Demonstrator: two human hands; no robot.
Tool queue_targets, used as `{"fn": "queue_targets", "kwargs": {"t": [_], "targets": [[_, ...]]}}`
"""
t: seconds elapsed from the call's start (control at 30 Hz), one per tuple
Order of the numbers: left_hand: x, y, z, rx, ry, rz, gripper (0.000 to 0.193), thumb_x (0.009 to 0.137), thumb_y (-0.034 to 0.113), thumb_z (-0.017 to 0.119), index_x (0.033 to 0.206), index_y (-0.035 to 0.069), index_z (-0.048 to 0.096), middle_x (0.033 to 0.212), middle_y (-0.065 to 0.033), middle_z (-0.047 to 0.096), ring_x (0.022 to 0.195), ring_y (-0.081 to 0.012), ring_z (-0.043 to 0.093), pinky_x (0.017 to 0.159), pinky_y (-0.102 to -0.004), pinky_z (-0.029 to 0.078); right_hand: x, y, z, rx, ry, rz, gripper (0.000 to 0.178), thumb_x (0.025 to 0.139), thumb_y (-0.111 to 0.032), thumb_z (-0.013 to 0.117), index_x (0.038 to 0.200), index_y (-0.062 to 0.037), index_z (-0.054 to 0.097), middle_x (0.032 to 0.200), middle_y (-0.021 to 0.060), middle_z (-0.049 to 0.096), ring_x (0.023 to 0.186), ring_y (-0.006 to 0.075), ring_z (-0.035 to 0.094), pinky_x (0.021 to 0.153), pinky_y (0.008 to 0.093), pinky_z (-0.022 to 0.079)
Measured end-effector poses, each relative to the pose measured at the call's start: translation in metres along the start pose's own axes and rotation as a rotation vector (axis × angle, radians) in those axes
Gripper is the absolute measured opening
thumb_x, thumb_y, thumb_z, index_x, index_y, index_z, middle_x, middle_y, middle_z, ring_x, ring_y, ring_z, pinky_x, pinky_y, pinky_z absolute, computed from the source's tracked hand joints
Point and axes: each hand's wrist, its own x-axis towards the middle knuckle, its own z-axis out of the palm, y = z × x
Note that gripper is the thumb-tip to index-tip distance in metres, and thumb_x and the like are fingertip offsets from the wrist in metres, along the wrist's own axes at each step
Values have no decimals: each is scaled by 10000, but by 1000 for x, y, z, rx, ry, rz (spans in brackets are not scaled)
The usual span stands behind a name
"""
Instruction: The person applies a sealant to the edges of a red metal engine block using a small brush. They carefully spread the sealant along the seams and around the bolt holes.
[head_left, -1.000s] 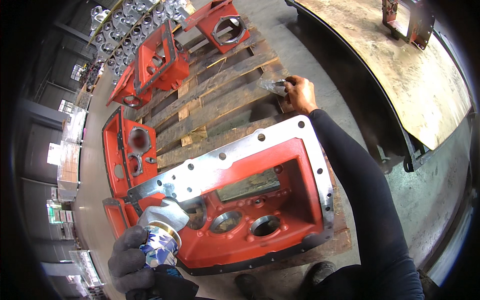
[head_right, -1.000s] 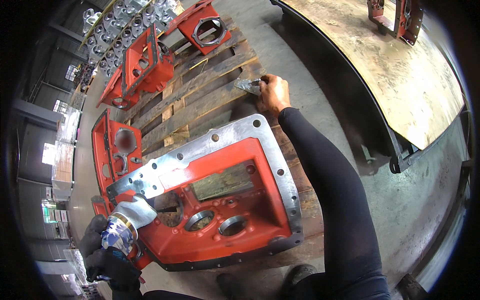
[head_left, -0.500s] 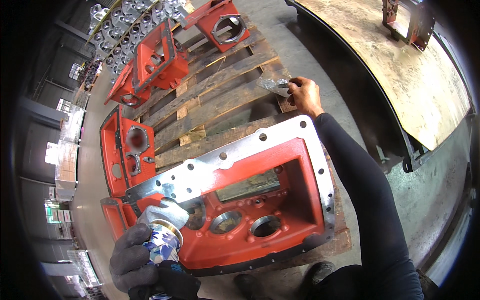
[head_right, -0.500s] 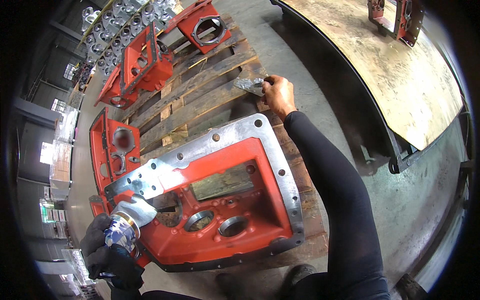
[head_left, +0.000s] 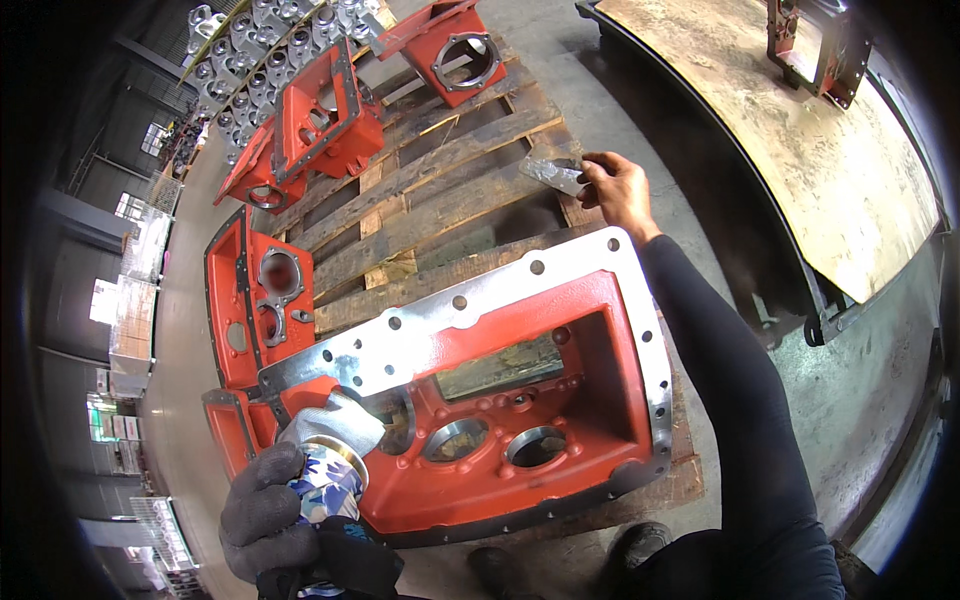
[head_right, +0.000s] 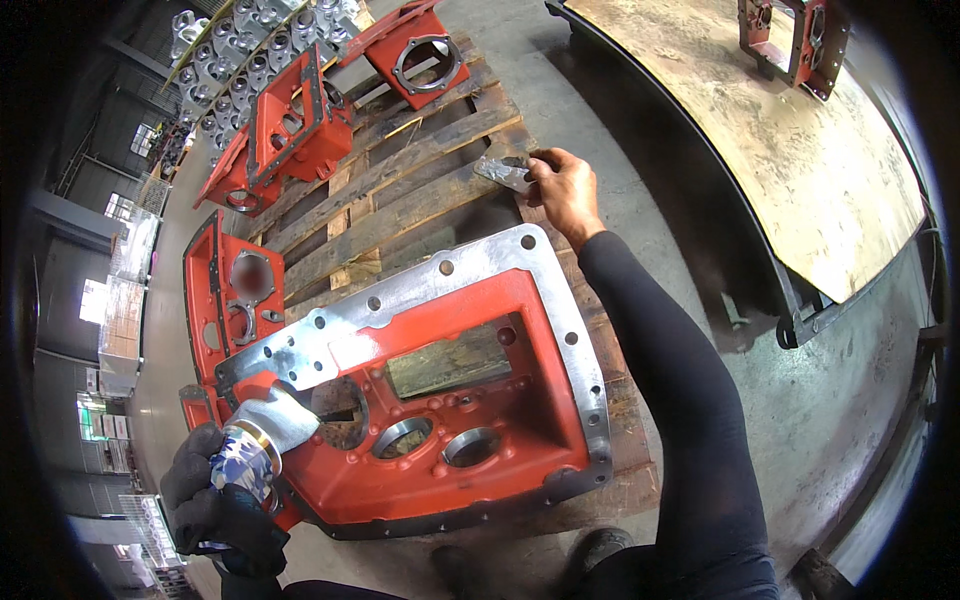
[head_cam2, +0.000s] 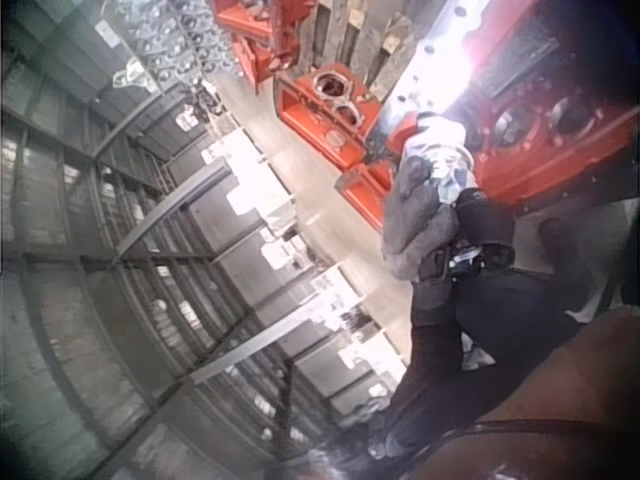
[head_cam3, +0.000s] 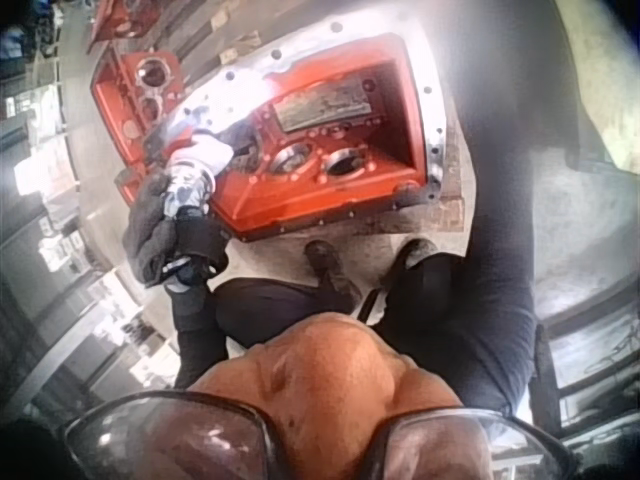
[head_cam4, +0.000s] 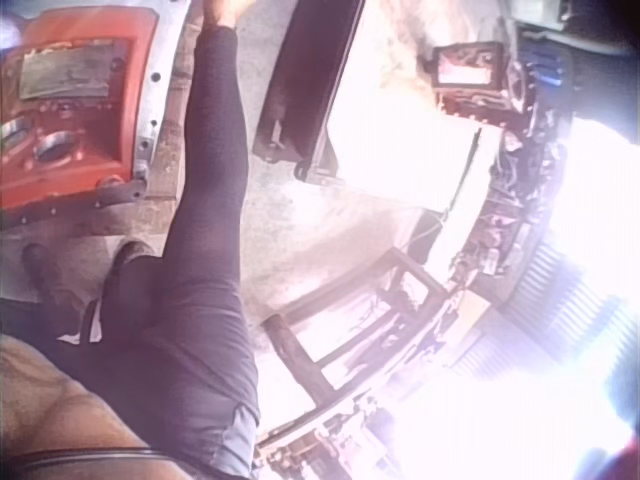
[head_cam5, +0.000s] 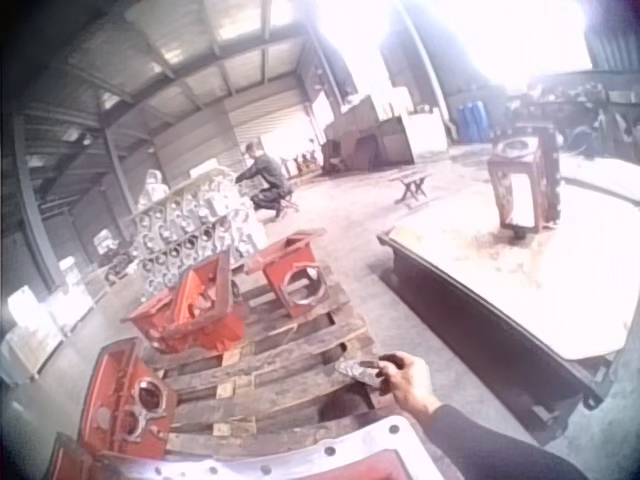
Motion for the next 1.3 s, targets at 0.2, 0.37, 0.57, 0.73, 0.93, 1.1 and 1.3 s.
{"fn": "queue_targets", "kwargs": {"t": [0.2,0.37,0.57,0.73,0.93,1.1,1.3], "targets": [[32,28,-2,-199,-135,-147,521,1142,410,454,1222,-65,651,1061,-228,730,875,-318,747,787,-412,609,-61,-79,-41,244,-128,-77,299,1070,-123,665,1307,59,677,948,91,727,687,125,672,609,265,554],[37,44,10,-233,1,-18,294,1022,283,655,1140,16,619,1060,-194,693,905,-343,755,804,-483,647,-124,-149,-52,302,-182,-155,323,1077,-131,653,1361,23,662,960,88,717,644,98,616,583,234,499],[31,50,33,-329,71,159,329,906,168,857,1107,83,611,1115,-156,652,992,-361,753,864,-562,674,-222,-191,-25,194,-373,-162,362,1011,-54,751,1341,69,669,993,103,752,739,100,698,679,243,590],[39,72,-6,-314,-344,284,442,808,168,938,1134,127,642,1284,-94,628,1182,-450,709,964,-614,636,-257,-184,12,-131,-429,-507,259,978,-12,770,1222,61,725,899,60,740,727,104,698,669,256,573],[46,74,7,-421,-338,259,340,749,89,903,1068,155,806,1207,-46,716,1226,-387,717,995,-597,640,-255,-174,34,-308,-368,-854,257,926,-53,814,1160,26,740,900,129,750,728,207,733,704,312,581],[49,80,10,-397,-370,242,380,737,82,899,1099,151,805,1208,-52,711,1261,-383,698,1012,-600,633,-252,-165,44,-289,-365,-905,227,923,-64,814,1121,18,741,910,151,751,792,303,742,729,363,583],[46,83,14,-406,-353,218,397,733,78,901,1113,151,807,1195,-55,719,1242,-387,708,1021,-602,626,-250,-158,54,-290,-389,-898,198,922,-71,812,1084,7,730,901,169,729,801,347,732,722,384,584]]}}
